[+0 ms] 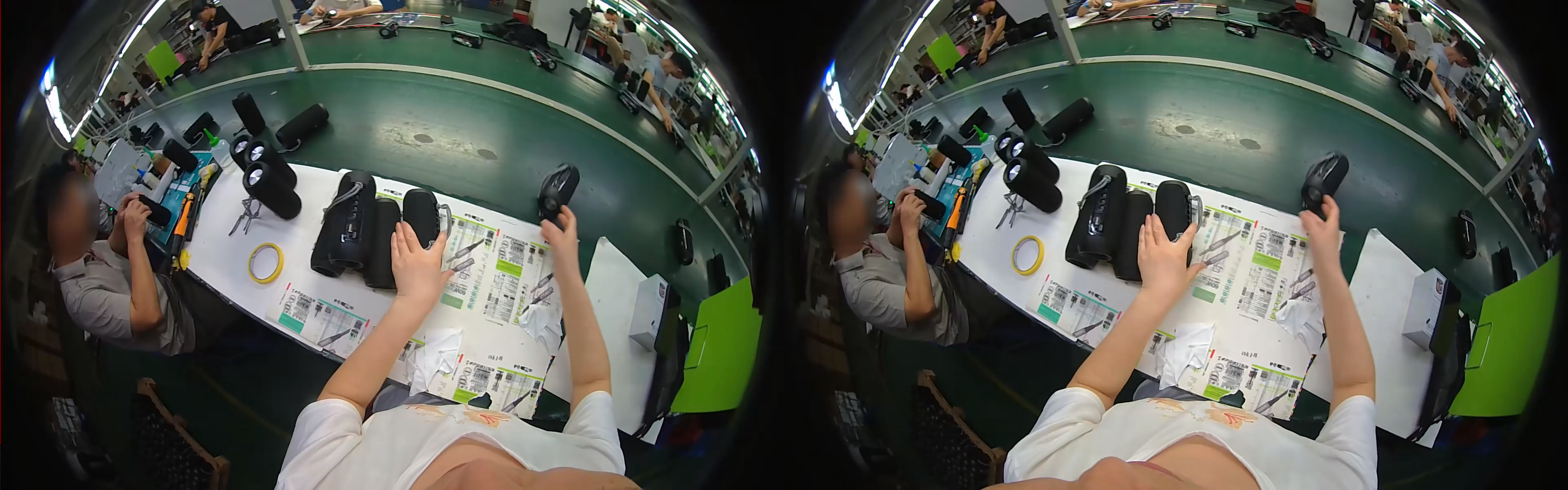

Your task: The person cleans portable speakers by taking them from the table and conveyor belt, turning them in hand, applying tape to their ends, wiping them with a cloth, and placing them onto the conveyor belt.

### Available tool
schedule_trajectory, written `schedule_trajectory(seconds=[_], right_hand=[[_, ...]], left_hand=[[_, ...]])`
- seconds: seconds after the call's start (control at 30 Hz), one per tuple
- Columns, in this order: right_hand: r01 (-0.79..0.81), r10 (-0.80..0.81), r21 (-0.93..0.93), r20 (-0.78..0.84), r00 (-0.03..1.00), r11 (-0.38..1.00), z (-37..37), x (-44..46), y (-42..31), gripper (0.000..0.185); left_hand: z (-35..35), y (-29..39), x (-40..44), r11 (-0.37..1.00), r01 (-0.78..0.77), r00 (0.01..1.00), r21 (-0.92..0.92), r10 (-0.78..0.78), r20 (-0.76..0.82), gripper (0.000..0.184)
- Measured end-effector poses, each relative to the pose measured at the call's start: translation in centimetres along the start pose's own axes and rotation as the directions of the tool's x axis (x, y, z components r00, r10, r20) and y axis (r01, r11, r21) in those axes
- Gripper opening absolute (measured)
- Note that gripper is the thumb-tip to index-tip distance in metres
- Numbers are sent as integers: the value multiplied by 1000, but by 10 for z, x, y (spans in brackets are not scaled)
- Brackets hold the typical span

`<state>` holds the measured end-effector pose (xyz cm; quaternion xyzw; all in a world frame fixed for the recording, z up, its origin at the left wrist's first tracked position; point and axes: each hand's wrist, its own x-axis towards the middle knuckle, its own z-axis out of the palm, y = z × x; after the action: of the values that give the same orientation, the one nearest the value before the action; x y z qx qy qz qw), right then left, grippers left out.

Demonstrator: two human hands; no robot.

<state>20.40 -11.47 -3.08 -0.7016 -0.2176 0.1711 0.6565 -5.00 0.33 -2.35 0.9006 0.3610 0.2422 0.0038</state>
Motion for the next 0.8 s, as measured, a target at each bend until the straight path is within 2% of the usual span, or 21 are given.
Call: schedule_trajectory(seconds=[0.03, 0.1, 0.13, 0.2, 0.3, 0.37, 0.4, 0.43, 0.5, 0.53, 0.57, 0.6, 0.7, 0.73, 0.8], right_hand=[[94, -94, 0, 62, 994, 996, 3, -7, 9, 57], [86, -68, -62, 252, 965, 994, 8, -23, 10, 53], [82, -59, -68, 296, 953, 994, 12, -29, 8, 53], [82, -48, -73, 381, 923, 994, 25, -35, 2, 52], [-58, 36, 38, 438, 898, 998, 47, -45, -18, 56], [-310, 237, 61, 511, 826, 949, 63, -57, -30, 61], [-404, 341, -8, 552, 761, 915, 68, -60, -29, 64], [-335, 311, -40, 492, 813, 941, 77, -68, -23, 65], [-131, 176, -127, 470, 865, 983, 78, -74, -14, 56], [-220, 216, -51, 497, 841, 974, 74, -75, -11, 50], [-310, 252, 22, 529, 810, 950, 70, -75, -8, 45], [-398, 283, 88, 568, 773, 913, 67, -78, -5, 40], [-449, 272, 202, 563, 781, 871, 70, -85, 12, 25], [-393, 270, 146, 513, 815, 908, 73, -89, 12, 19], [-346, 243, 170, 441, 864, 923, 77, -97, 14, 19]], left_hand=[[12, 3, -1, 1000, 8, 1000, 11, -8, -6, 57], [30, 5, 1, 999, 20, 1000, 42, -19, -19, 56], [30, 6, 4, 998, 15, 998, 60, -10, -69, 55], [14, 7, 5, 990, 61, 998, -126, -63, -14, 55], [-6, 9, -1, 948, 52, 999, -314, -45, 29, 58], [-18, 17, -15, 908, -9, 999, -419, 25, 33, 62], [-21, 22, -23, 902, -47, 996, -429, 76, 53, 69], [-21, 26, -31, 910, -106, 991, -401, 132, 37, 75], [-28, 26, -37, 877, -36, 984, -478, 115, 137, 77], [-24, 21, -34, 717, 155, 972, -679, 11, 233, 77], [-12, 11, -30, 486, 342, 932, -804, -69, 355, 77], [-2, 0, -27, 206, 501, 866, -841, -117, 487, 77], [13, -26, -5, -156, 763, 627, -627, -60, 777, 74], [7, -15, -2, -34, 764, 637, -645, -124, 761, 69], [15, -8, -8, -19, 678, 733, -735, -59, 678, 67]])
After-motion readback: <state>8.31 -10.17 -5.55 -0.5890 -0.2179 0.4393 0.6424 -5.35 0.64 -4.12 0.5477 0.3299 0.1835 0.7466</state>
